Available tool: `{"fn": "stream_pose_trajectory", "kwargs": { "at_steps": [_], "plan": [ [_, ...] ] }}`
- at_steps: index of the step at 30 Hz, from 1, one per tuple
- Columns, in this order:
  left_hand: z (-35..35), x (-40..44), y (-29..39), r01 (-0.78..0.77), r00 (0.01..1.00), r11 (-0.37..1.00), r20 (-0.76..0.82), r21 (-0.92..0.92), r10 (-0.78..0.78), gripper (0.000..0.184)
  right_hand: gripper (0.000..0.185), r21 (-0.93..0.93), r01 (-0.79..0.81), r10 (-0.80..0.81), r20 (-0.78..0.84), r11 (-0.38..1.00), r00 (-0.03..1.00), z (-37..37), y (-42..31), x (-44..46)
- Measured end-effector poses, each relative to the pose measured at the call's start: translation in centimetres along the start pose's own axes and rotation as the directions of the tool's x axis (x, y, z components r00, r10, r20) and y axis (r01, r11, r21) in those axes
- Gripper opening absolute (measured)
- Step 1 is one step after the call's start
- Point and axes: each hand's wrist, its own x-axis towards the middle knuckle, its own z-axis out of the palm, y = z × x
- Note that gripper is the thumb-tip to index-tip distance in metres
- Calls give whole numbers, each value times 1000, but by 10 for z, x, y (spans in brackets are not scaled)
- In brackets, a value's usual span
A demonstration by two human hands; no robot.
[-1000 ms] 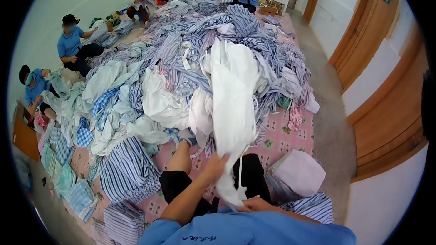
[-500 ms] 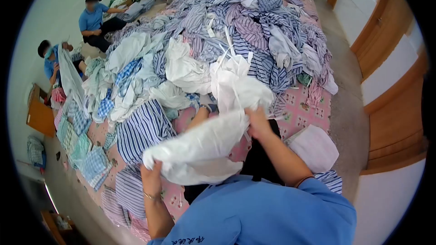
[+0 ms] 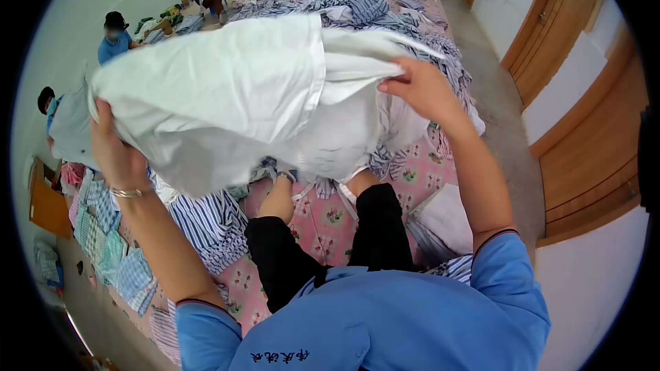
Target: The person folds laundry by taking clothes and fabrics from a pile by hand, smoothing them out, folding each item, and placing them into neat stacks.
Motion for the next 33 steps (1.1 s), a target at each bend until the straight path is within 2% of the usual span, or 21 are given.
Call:
{"fn": "stream_pose_trajectory", "kwargs": {
  "at_steps": [1, 3, 6, 9, 12, 14, 15, 16, 19, 20, 21, 22, 23, 24, 26, 27, 29, 30, 32, 33],
  "plan": [
    [13, 10, 11, -10, 999, 1000, 46, -4, 10, 38, 32, -99, -123, 133, 96, 987, 987, 5, 6, 2],
    [30, 29, 10, 22, 999, 998, 39, 67, -25, 35, 31, -320, -322, 405, 240, 891, 882, 15, 11, 5],
    [38, 58, -4, 33, 999, 994, -10, 106, -32, 30, 27, -310, -242, 298, 150, 920, 943, 6, 27, 9],
    [33, 64, -9, 70, 994, 992, -95, 103, -61, 28, 29, 8, -191, 190, -125, 982, 974, -29, -6, 6],
    [27, 67, -19, 87, 988, 993, -131, 76, -77, 27, 34, -25, 31, -36, -245, 999, 969, -30, -4, 14],
    [22, 77, -22, 126, 984, 990, -136, 59, -117, 27, 34, -357, -53, 17, -104, 933, 994, -19, 24, 24],
    [24, 79, -24, 119, 986, 991, -125, 62, -110, 27, 35, -526, -70, 53, -47, 848, 997, -19, 40, 30],
    [29, 79, -26, 111, 988, 992, -117, 60, -103, 26, 34, -581, -17, -4, -33, 814, 999, -21, 45, 36],
    [30, 81, -30, 37, 996, 997, -81, 74, -31, 30, 31, -186, -173, 107, -319, 967, 942, -42, 32, 53],
    [36, 75, -28, 6, 998, 997, -67, 76, -1, 31, 29, 20, -55, 58, -408, 998, 911, -51, 4, 50],
    [44, 67, -26, -25, 998, 997, -53, 78, 29, 32, 26, 211, 85, 33, -502, 974, 864, -58, -29, 48],
    [54, 53, -26, -47, 995, 986, 99, 161, 31, 47, 25, 391, 186, 28, -482, 901, 876, -59, -49, 45],
    [59, 42, -36, -146, 972, 925, 227, 352, 67, 55, 24, 552, 277, 16, -468, 787, 884, -56, -62, 44],
    [64, 29, -50, -267, 930, 819, 359, 508, 80, 64, 26, 627, 288, 1, -418, 724, 909, -49, -67, 45],
    [100, -34, -75, -106, 845, 873, 506, 477, -174, 82, 29, 763, 289, -59, -314, 579, 947, -34, -81, 52],
    [105, -46, -91, -80, 716, 732, 550, 677, -430, 83, 28, 790, 274, -95, -267, 548, 959, -18, -95, 49],
    [117, -94, -126, 205, 625, 833, 586, 514, -516, 71, 25, 843, 228, -160, -170, 488, 972, 14, -124, 29],
    [123, -118, -143, 353, 575, 831, 601, 430, -555, 65, 26, 835, 187, -157, -123, 518, 980, 22, -123, 28],
    [130, -136, -147, 428, 657, 858, 554, 284, -511, 50, 26, 811, 104, -132, -34, 576, 991, 36, -109, 24],
    [132, -139, -149, 456, 696, 866, 524, 205, -490, 43, 26, 832, 122, -105, -78, 541, 991, 33, -96, 26]
  ]
}}
